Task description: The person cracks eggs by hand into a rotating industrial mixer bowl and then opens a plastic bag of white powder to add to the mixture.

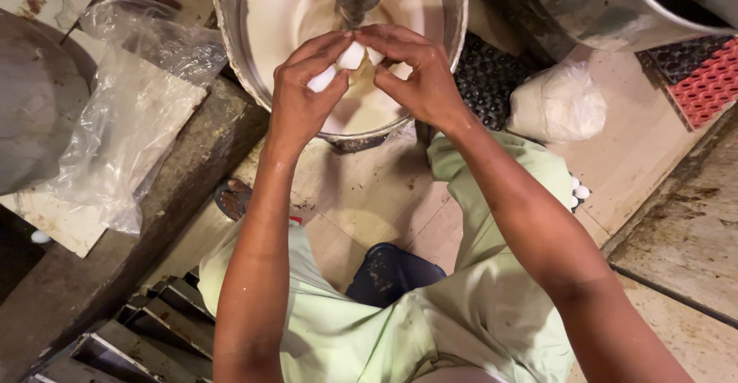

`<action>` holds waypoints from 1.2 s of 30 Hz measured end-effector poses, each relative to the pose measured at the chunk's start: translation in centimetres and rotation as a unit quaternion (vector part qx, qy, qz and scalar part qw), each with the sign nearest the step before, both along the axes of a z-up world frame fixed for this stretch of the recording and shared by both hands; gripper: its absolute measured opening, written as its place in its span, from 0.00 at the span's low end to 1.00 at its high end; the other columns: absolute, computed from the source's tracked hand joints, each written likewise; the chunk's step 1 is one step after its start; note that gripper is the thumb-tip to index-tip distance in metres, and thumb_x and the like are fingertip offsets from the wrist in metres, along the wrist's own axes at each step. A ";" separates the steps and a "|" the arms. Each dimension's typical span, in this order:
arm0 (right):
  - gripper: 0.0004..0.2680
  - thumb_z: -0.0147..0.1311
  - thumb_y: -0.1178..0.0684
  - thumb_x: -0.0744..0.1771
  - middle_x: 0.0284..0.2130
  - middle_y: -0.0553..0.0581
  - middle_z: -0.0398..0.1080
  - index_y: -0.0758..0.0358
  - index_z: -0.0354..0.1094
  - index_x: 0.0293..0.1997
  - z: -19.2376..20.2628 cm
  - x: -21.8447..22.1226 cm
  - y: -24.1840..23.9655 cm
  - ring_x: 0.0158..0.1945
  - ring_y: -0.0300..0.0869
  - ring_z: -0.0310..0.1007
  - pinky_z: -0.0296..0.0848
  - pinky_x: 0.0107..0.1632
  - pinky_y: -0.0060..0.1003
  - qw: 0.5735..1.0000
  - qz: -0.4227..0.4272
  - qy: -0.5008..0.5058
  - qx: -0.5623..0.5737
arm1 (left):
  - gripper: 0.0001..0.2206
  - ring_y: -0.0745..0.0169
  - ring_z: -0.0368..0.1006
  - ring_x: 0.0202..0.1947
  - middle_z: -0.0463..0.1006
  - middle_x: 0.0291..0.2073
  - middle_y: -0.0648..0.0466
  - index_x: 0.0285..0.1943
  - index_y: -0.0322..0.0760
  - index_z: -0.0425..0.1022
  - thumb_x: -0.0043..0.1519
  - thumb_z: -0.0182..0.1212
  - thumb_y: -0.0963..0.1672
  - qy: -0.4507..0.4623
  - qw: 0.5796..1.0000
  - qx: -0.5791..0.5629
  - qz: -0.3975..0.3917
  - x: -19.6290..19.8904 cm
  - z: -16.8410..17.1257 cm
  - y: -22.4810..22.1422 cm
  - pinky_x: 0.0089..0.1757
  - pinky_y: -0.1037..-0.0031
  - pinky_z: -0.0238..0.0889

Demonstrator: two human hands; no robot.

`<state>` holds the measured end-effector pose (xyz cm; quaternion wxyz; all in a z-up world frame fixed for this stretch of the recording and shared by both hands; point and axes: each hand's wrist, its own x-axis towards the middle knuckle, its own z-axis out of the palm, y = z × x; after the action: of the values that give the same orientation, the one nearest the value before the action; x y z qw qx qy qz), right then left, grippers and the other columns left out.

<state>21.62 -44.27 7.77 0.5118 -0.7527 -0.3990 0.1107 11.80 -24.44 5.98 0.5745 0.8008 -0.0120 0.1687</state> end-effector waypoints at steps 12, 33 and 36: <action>0.18 0.54 0.65 0.68 0.64 0.59 0.66 0.57 0.70 0.67 0.9 -1.3 0.7 0.59 0.45 0.74 0.76 0.58 0.36 0.998 -0.008 -0.068 -0.001 | 0.20 0.53 0.76 0.60 0.78 0.60 0.46 0.65 0.37 0.76 0.63 0.69 0.40 0.005 1.000 -0.007 0.009 -1.0 0.5 0.5 0.60 0.69 0.68; 0.31 0.53 0.68 0.72 0.67 0.67 0.63 0.56 0.34 0.83 -1.9 -2.7 0.5 0.59 0.45 0.75 0.75 0.61 0.38 0.995 0.057 0.066 0.047 | 0.22 0.56 0.77 0.33 0.76 0.50 0.44 0.65 0.26 0.63 0.64 0.68 0.34 -0.290 0.822 -0.356 0.336 -5.1 1.4 12.1 0.33 0.65 0.74; 0.30 0.53 0.68 0.73 0.65 0.67 0.65 0.56 0.35 0.83 -2.6 -2.0 -0.3 0.58 0.45 0.76 0.76 0.60 0.36 0.994 0.046 0.078 0.061 | 0.39 0.59 0.77 0.36 0.71 0.59 0.54 0.76 0.45 0.44 0.60 0.65 0.35 -0.336 0.775 -0.364 0.392 -8.6 0.2 18.0 0.31 0.66 0.73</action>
<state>19.61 -44.58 5.14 0.5811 -0.6898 -0.3978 0.1680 3.19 -6.44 6.15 0.6669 0.3600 0.1727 0.6291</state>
